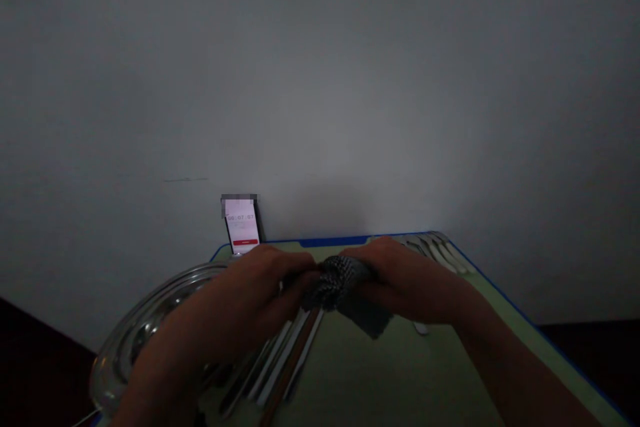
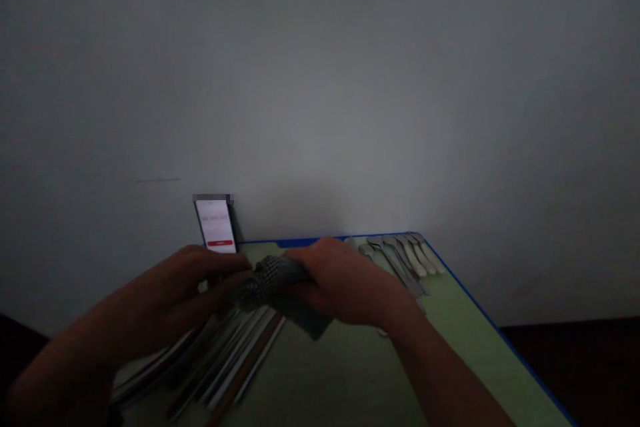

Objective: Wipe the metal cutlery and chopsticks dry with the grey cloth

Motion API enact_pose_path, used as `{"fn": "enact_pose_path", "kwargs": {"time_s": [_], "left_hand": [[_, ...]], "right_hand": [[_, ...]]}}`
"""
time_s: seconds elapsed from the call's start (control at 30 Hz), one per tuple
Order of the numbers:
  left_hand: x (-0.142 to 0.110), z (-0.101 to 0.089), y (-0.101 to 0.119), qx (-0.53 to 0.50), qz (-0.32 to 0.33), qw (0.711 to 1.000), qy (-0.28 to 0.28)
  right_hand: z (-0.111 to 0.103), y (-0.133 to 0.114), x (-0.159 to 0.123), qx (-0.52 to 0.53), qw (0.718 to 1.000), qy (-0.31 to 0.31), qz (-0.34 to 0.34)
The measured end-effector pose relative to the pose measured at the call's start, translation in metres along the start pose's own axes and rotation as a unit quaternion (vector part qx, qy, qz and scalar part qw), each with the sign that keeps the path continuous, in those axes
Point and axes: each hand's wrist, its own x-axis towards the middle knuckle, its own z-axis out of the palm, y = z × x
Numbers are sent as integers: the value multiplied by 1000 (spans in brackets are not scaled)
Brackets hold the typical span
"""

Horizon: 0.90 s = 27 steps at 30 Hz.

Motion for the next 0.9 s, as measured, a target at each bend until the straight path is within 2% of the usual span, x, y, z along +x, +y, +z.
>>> {"fn": "enact_pose_path", "kwargs": {"time_s": [0.1, 0.2, 0.3, 0.37, 0.47, 0.57, 0.63, 0.7, 0.73, 0.8, 0.9], "left_hand": [[-5, -9, -13, -54, -22, 998, 11], [-11, -18, -23, -100, -58, 992, 49], [-15, -21, -26, -134, -82, 984, 82], [-15, -19, -25, -159, -82, 982, 58], [-10, -9, -21, -152, -91, 984, 10], [4, 4, -13, -103, -100, 989, 17], [15, 15, -7, -88, -92, 992, 25], [26, 25, 0, -97, -68, 993, 20], [30, 29, 3, -106, -58, 993, 13], [35, 34, 6, -115, -50, 992, -9], [32, 32, 6, -113, -52, 992, -34]], "right_hand": [[-9, 11, -5, 20, 1000, 7, 19], [-23, 26, -12, 22, 998, 50, 42], [-30, 35, -16, 17, 989, 132, 58], [-28, 36, -13, 22, 973, 219, 76], [-13, 31, 0, 72, 916, 376, 121], [7, 23, 16, 236, 829, 484, 151], [19, 18, 25, 417, 751, 496, 123], [30, 12, 31, 537, 690, 473, 111], [34, 9, 33, 576, 668, 458, 112], [41, 5, 37, 621, 647, 427, 120], [44, 4, 41, 643, 643, 397, 123]]}}
